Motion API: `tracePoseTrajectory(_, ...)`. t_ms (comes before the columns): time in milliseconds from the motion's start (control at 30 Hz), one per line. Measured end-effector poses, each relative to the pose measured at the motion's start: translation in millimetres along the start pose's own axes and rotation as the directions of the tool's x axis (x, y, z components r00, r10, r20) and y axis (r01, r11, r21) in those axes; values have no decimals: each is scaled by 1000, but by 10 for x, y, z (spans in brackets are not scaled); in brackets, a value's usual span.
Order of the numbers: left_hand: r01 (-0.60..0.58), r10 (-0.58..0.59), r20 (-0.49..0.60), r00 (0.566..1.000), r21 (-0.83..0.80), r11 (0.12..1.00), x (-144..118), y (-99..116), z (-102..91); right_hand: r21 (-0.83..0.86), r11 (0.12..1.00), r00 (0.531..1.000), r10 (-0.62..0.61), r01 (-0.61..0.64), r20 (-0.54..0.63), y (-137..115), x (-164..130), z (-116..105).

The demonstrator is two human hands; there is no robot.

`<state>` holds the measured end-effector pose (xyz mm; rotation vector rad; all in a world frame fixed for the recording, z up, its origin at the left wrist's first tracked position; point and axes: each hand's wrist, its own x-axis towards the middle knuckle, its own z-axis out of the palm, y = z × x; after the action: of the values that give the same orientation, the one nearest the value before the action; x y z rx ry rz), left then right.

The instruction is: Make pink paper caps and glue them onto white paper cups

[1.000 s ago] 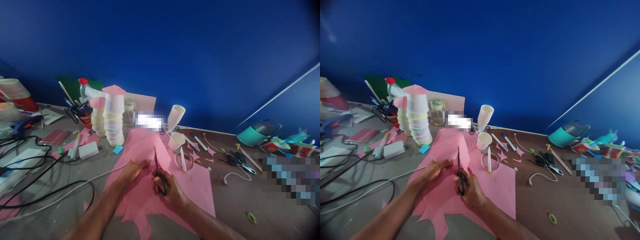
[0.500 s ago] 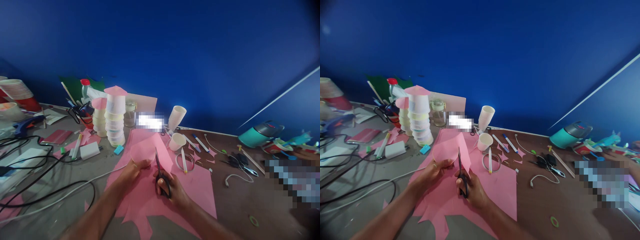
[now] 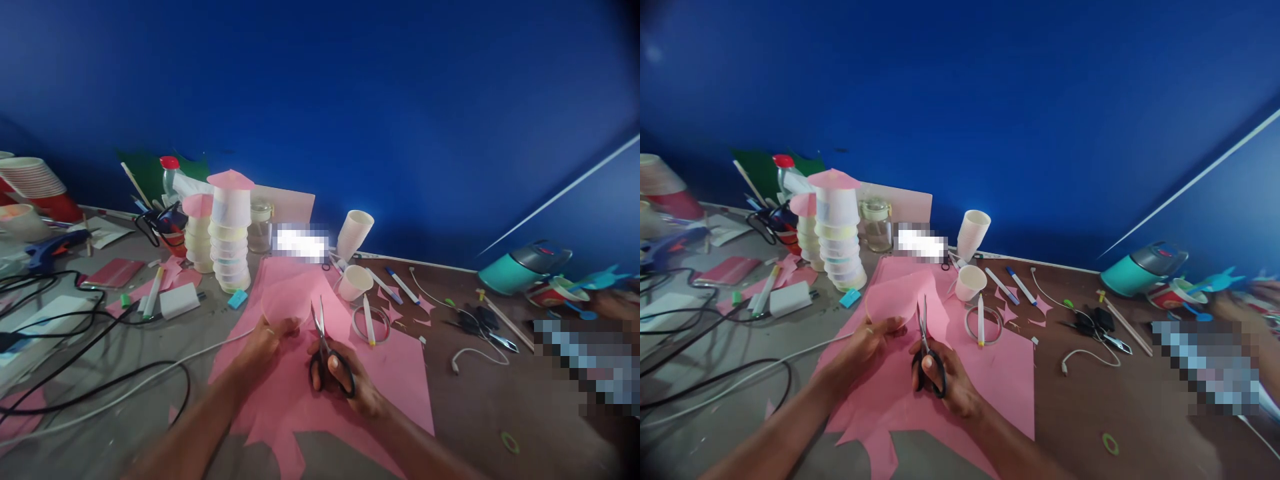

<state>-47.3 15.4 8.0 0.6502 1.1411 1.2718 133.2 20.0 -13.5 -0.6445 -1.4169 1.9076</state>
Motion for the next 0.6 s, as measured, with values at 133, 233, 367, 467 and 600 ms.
tracePoseTrajectory(133, -22, 27, -38, 999, 128, 992, -81, 43, 18, 21, 1000, 999, -14, 15, -36, 16, 11, -3)
tracePoseTrajectory(233, -57, 64, -29, 998, 190, 980, -83, 38, 17, 23, 1000, 999, -5, 6, -46, 33, 20, -6)
tracePoseTrajectory(367, -99, 89, 62, 994, 185, 978, 1, -49, -39, 17, 1000, 999, 22, -22, -41, -2, 33, -14)
tracePoseTrajectory(467, -79, 61, 99, 993, 192, 978, 44, -104, -86, -21, 1000, 1000, 14, -14, -8, -70, 38, -39)
tracePoseTrajectory(600, -41, 0, 207, 978, 194, 980, 25, -96, -99, -153, 988, 1000, -1, -2, -17, -163, 41, -81)
